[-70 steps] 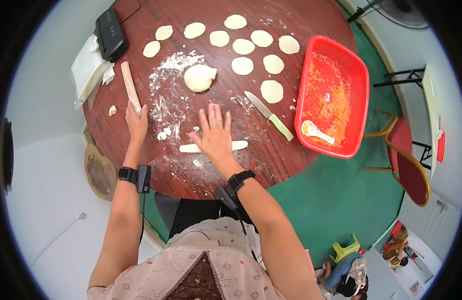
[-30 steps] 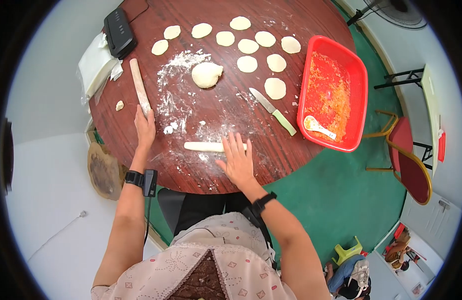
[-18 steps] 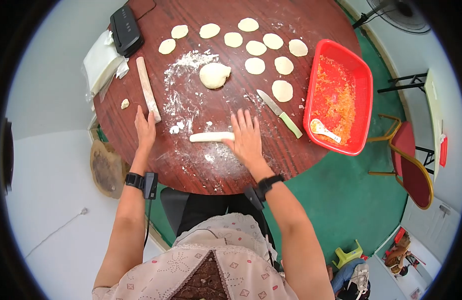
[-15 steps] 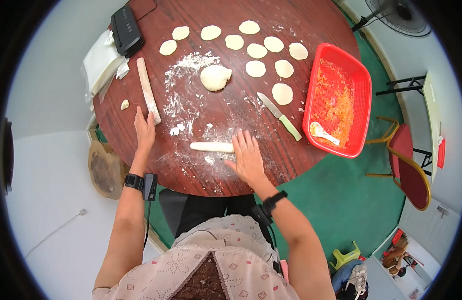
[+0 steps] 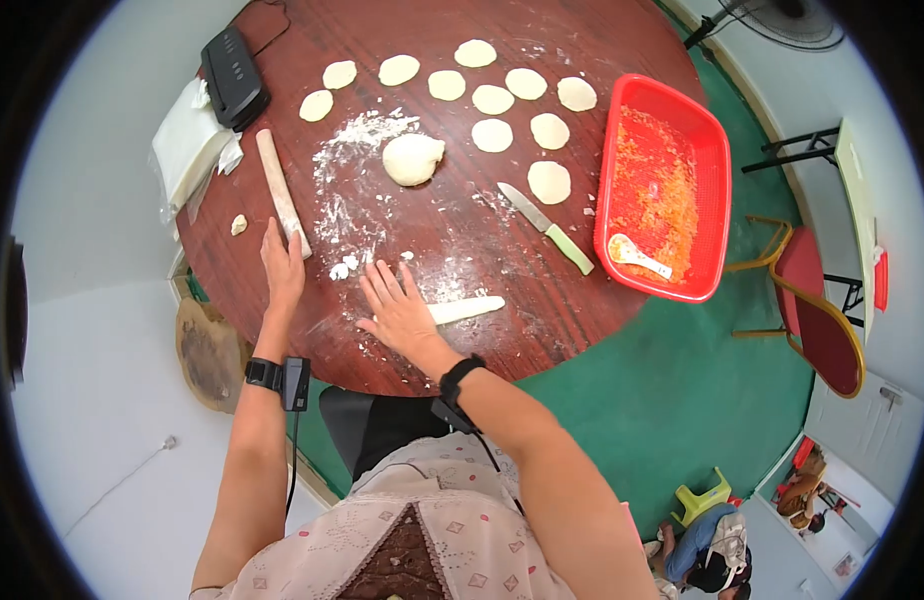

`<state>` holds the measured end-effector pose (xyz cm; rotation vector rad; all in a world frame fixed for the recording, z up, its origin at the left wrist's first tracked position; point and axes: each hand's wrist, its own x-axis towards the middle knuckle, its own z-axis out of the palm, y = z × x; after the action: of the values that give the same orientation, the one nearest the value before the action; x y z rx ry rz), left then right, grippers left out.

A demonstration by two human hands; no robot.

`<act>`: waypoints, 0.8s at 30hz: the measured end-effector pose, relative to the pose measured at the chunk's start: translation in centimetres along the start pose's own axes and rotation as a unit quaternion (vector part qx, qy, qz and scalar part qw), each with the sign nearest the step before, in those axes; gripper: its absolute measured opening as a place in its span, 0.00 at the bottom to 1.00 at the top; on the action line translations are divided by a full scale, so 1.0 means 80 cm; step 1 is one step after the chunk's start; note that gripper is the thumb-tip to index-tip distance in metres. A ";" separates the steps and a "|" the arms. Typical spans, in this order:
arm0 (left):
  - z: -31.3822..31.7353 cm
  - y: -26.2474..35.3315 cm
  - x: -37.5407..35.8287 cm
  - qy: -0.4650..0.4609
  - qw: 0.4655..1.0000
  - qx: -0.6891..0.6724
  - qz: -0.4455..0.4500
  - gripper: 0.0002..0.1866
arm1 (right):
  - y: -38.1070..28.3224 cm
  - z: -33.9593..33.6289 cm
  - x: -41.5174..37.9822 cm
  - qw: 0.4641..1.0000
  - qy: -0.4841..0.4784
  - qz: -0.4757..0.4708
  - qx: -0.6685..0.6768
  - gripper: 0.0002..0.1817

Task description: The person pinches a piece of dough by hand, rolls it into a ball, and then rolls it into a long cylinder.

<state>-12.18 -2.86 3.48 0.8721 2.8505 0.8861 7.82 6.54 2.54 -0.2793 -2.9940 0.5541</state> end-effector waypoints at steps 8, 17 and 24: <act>0.002 0.005 -0.020 -0.022 1.000 0.000 0.010 0.31 | -0.006 -0.014 -0.057 0.998 -0.047 -0.021 -0.028 0.41; 0.001 0.008 -0.034 -0.022 0.999 0.010 0.027 0.30 | 0.023 -0.010 -0.009 0.999 0.028 -0.027 -0.016 0.38; 0.006 0.079 -0.066 0.018 0.987 -0.005 0.160 0.25 | 0.053 -0.059 -0.081 0.986 0.115 0.041 0.111 0.22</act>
<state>-4.41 -1.07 5.77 1.3535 2.7766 0.9476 15.44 10.81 5.09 -0.4183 -2.6803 0.7965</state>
